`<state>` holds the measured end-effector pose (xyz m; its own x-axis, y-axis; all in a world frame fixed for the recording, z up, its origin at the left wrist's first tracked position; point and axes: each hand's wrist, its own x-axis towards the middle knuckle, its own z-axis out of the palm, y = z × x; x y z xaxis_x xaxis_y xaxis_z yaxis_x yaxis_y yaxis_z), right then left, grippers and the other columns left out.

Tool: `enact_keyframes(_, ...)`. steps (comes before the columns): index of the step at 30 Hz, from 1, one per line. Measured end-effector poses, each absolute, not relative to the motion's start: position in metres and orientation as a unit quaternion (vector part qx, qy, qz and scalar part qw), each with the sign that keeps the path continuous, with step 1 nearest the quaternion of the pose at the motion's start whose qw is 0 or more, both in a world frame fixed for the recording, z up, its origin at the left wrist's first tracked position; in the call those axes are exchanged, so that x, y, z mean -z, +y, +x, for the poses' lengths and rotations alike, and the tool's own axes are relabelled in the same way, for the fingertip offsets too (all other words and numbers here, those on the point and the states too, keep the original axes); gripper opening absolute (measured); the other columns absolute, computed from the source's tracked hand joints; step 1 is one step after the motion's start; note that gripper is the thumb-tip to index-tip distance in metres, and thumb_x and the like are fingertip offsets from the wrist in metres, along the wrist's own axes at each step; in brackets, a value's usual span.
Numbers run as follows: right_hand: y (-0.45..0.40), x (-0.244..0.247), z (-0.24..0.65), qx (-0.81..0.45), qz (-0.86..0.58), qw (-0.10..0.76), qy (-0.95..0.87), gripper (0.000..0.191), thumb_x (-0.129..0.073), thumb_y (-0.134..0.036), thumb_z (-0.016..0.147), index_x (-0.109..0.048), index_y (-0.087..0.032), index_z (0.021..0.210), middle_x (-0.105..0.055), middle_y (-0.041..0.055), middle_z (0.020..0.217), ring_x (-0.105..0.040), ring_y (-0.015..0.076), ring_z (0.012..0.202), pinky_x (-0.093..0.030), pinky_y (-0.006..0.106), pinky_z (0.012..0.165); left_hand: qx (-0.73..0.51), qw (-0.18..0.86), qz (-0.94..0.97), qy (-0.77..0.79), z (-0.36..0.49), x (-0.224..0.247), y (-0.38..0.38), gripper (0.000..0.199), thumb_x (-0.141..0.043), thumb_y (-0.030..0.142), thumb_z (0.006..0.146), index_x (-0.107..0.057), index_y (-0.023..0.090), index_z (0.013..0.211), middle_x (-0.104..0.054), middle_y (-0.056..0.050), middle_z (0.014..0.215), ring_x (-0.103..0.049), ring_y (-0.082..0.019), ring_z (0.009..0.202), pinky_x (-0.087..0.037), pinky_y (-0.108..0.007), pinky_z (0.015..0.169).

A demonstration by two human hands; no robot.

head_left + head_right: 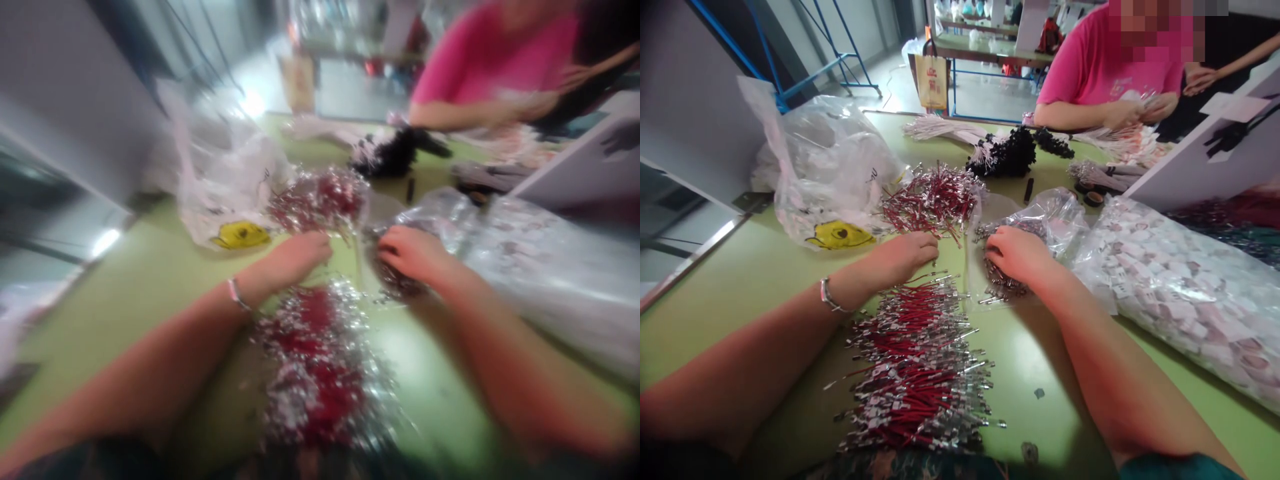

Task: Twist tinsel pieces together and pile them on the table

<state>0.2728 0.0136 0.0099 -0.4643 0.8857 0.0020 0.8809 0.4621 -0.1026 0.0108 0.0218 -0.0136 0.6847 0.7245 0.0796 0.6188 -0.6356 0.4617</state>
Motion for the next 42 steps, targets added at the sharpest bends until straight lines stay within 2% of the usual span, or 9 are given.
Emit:
enact_keyframes(4,0.013,-0.003,0.268,-0.007,-0.496,-0.024,-0.868,0.02,-0.05,-0.028,0.092,-0.067,-0.019,0.089,-0.063,0.0084,0.093,-0.058,0.0205,0.082,-0.037,0.031,0.062,-0.168,0.18,0.899,0.363,-0.001,0.009,0.029,0.022,-0.042,0.017,0.091,-0.064,0.017,0.095,-0.066,-0.007,0.101,-0.058,-0.017,0.092,-0.048,-0.034,0.086)
enact_keyframes(11,0.003,-0.008,0.26,0.005,-0.533,-0.035,-0.845,0.02,-0.052,-0.033,0.092,-0.066,-0.019,0.09,-0.062,0.0099,0.093,-0.059,0.0222,0.079,-0.037,0.032,0.059,-0.477,0.31,0.695,0.439,-0.004,-0.002,0.03,0.013,-0.055,0.028,0.089,-0.06,0.019,0.097,-0.069,-0.006,0.095,-0.065,-0.013,0.08,-0.055,-0.031,0.073)
enact_keyframes(15,0.001,-0.011,0.26,-0.022,-0.542,-0.06,-0.838,0.016,-0.059,-0.034,0.087,-0.065,-0.019,0.085,-0.063,0.0094,0.09,-0.059,0.0219,0.076,-0.038,0.032,0.058,-0.389,0.412,0.686,0.457,-0.007,0.003,0.034,0.016,-0.062,0.031,0.084,-0.061,0.017,0.091,-0.07,-0.008,0.084,-0.064,-0.013,0.072,-0.054,-0.029,0.064)
enact_keyframes(18,0.001,-0.009,0.257,-0.044,-0.535,-0.056,-0.842,0.013,-0.056,-0.027,0.087,-0.065,-0.019,0.082,-0.065,0.0097,0.087,-0.059,0.0218,0.075,-0.04,0.033,0.061,-0.296,0.423,0.716,0.47,-0.008,0.01,0.036,0.015,-0.063,0.028,0.081,-0.063,0.016,0.09,-0.069,-0.007,0.079,-0.063,-0.013,0.068,-0.052,-0.029,0.062)
enact_keyframes(23,0.002,-0.004,0.257,-0.05,-0.533,-0.02,-0.844,0.014,-0.052,-0.02,0.086,-0.065,-0.018,0.08,-0.067,0.0106,0.086,-0.06,0.0219,0.074,-0.04,0.034,0.063,-0.176,0.226,0.817,0.501,-0.011,0.002,0.034,0.016,-0.054,0.017,0.077,-0.068,0.018,0.083,-0.068,-0.005,0.083,-0.059,-0.015,0.073,-0.046,-0.029,0.067)
enact_keyframes(28,0.003,-0.004,0.257,-0.088,-0.555,0.022,-0.827,0.017,-0.053,-0.017,0.082,-0.067,-0.018,0.091,-0.07,0.0109,0.093,-0.062,0.0226,0.08,-0.043,0.034,0.069,-0.039,0.065,0.864,0.499,-0.004,-0.018,0.018,0.022,-0.05,0.026,0.085,-0.067,0.015,0.076,-0.061,-0.008,0.083,-0.053,-0.017,0.074,-0.037,-0.028,0.061)
enact_keyframes(33,0.005,-0.004,0.256,-0.097,-0.557,0.005,-0.825,0.02,-0.05,-0.016,0.085,-0.069,-0.015,0.09,-0.07,0.0133,0.096,-0.063,0.0254,0.084,-0.044,0.036,0.073,-0.056,0.071,0.898,0.431,0.016,-0.011,0.01,0.02,-0.045,0.02,0.09,-0.064,0.015,0.09,-0.059,-0.008,0.093,-0.052,-0.018,0.082,-0.037,-0.028,0.066)
enact_keyframes(38,0.005,-0.006,0.256,-0.097,-0.559,0.088,-0.819,0.022,-0.05,-0.016,0.088,-0.069,-0.015,0.098,-0.068,0.0133,0.101,-0.063,0.0241,0.091,-0.046,0.036,0.079,-0.08,0.066,0.919,0.382,0.021,0.01,0.02,0.022,-0.04,0.01,0.088,-0.06,0.014,0.079,-0.058,-0.009,0.091,-0.05,-0.02,0.089,-0.041,-0.032,0.076)
enact_keyframes(42,-0.001,-0.013,0.253,-0.209,-0.567,0.15,-0.783,0.018,-0.053,-0.022,0.088,-0.068,-0.018,0.079,-0.068,0.0046,0.079,-0.061,0.0143,0.063,-0.047,0.031,0.066,-0.211,0.136,0.864,0.436,0.017,-0.002,0.023,0.015,-0.043,0.013,0.088,-0.056,0.015,0.08,-0.059,-0.007,0.089,-0.051,-0.018,0.086,-0.044,-0.034,0.079)
